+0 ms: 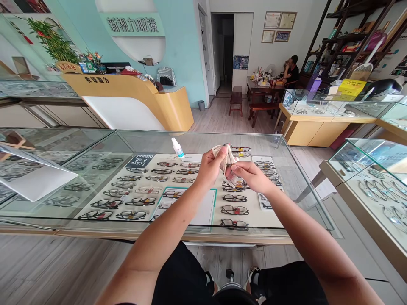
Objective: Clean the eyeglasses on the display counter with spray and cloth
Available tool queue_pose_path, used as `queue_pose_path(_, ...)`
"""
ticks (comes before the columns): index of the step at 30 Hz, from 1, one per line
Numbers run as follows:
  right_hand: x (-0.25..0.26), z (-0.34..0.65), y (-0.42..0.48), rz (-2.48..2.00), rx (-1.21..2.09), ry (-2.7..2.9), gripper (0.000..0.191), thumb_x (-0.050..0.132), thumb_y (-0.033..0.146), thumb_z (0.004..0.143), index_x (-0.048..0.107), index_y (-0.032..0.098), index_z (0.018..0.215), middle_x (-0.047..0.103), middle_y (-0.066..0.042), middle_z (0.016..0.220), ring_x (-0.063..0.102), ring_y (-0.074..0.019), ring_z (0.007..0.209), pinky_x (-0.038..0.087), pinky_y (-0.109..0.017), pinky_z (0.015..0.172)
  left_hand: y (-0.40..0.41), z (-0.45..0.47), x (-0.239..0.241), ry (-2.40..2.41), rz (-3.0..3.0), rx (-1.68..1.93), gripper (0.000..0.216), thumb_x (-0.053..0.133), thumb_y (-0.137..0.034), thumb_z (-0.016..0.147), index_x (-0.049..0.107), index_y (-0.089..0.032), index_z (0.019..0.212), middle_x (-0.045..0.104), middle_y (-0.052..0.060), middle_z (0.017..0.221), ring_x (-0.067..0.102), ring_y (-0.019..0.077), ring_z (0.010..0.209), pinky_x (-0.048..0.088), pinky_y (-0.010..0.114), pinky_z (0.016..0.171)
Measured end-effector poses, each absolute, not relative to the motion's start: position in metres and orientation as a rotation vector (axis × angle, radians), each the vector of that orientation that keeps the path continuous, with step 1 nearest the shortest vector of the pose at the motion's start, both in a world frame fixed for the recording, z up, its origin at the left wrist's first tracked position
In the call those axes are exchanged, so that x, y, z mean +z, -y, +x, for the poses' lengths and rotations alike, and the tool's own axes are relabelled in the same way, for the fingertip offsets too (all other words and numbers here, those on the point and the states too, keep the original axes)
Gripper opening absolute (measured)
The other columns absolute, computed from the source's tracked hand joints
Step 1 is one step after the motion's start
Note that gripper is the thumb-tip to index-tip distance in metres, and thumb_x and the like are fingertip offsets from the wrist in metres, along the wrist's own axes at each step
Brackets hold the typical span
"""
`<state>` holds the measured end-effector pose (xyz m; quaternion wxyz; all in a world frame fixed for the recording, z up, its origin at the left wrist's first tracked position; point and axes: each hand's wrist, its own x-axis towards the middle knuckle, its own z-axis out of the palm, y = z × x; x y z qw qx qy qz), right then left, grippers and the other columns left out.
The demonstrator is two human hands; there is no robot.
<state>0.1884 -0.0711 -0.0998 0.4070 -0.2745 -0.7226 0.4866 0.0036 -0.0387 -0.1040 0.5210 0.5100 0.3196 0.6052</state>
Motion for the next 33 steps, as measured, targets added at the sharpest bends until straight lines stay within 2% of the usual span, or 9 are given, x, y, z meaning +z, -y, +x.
queue_pose_path(5,-0.099,0.194,0.066,-0.664,1.279,1.74,0.045,0.07,0.059,0.109,0.083,0.02,0.089,0.078,-0.005,0.088,0.069,-0.0189,0.083,0.055,-0.034,0.084,0.028,-0.01,-0.098,-0.707,1.295,1.302,0.067,0.096,-0.083,0.076,0.081,-0.017,0.083,0.078,0.003,0.078,0.07,0.018,0.078,0.056,0.032,0.08)
queue_pose_path(8,-0.095,0.199,0.064,-0.664,1.341,1.702,0.041,0.071,0.054,0.107,0.084,0.02,0.088,0.077,-0.004,0.083,0.069,-0.0194,0.077,0.055,-0.034,0.078,0.026,-0.022,-0.093,-0.626,1.323,1.148,0.061,0.098,-0.074,0.081,0.079,-0.016,0.081,0.074,0.004,0.076,0.069,0.0184,0.077,0.055,0.032,0.076)
queue_pose_path(11,-0.091,0.202,0.065,-0.664,1.399,1.652,0.038,0.071,0.051,0.105,0.084,0.02,0.087,0.077,-0.004,0.08,0.067,-0.0193,0.073,0.054,-0.035,0.075,0.026,-0.03,-0.089,-0.574,1.336,1.039,0.056,0.099,-0.067,0.083,0.08,-0.015,0.087,0.074,0.005,0.078,0.07,0.0191,0.078,0.055,0.032,0.074)
queue_pose_path(15,-0.09,0.202,0.066,-0.646,1.416,1.611,0.035,0.072,0.047,0.104,0.084,0.02,0.084,0.078,-0.004,0.08,0.069,-0.0202,0.078,0.054,-0.035,0.081,0.025,-0.036,-0.09,-0.547,1.401,0.946,0.055,0.099,-0.062,0.084,0.082,-0.014,0.104,0.08,0.008,0.089,0.076,0.0233,0.084,0.057,0.032,0.073)
queue_pose_path(19,-0.093,0.202,0.063,-0.635,1.417,1.601,0.037,0.073,0.049,0.104,0.084,0.02,0.083,0.08,-0.006,0.081,0.07,-0.021,0.079,0.054,-0.037,0.085,0.027,-0.033,-0.091,-0.552,1.464,0.978,0.053,0.102,-0.053,0.084,0.08,-0.014,0.114,0.083,0.01,0.097,0.079,0.023,0.083,0.06,0.031,0.071)
queue_pose_path(22,-0.096,0.201,0.062,-0.641,1.416,1.602,0.038,0.073,0.05,0.104,0.085,0.02,0.084,0.08,-0.006,0.082,0.069,-0.0207,0.079,0.054,-0.037,0.084,0.032,-0.025,-0.089,-0.499,1.449,0.978,0.051,0.102,-0.049,0.084,0.077,-0.016,0.113,0.082,0.006,0.086,0.08,0.0238,0.074,0.064,0.034,0.069)
queue_pose_path(25,-0.099,0.199,0.062,-0.653,1.409,1.628,0.038,0.075,0.053,0.103,0.087,0.02,0.088,0.081,-0.006,0.084,0.07,-0.0205,0.082,0.053,-0.036,0.084,0.038,-0.017,-0.087,-0.497,1.416,1.028,0.048,0.104,-0.048,0.081,0.075,-0.018,0.104,0.077,0.002,0.073,0.076,0.0212,0.063,0.063,0.033,0.064)
queue_pose_path(29,-0.103,0.196,0.063,-0.621,1.45,1.628,0.041,0.076,0.059,0.103,0.086,0.021,0.09,0.082,-0.006,0.091,0.071,-0.0209,0.085,0.057,-0.036,0.087,0.042,-0.01,-0.088,-0.569,1.377,1.135,0.053,0.109,-0.051,0.072,0.075,-0.017,0.096,0.074,0.001,0.069,0.07,0.018,0.055,0.061,0.031,0.056)
queue_pose_path(33,-0.101,0.196,0.064,-0.618,1.45,1.649,0.04,0.077,0.058,0.103,0.085,0.021,0.088,0.08,-0.005,0.089,0.07,-0.0205,0.085,0.059,-0.037,0.089,0.044,-0.006,-0.093,-0.599,1.361,1.207,0.053,0.103,-0.059,0.079,0.077,-0.018,0.099,0.072,0.0,0.066,0.065,0.0166,0.048,0.058,0.031,0.05)
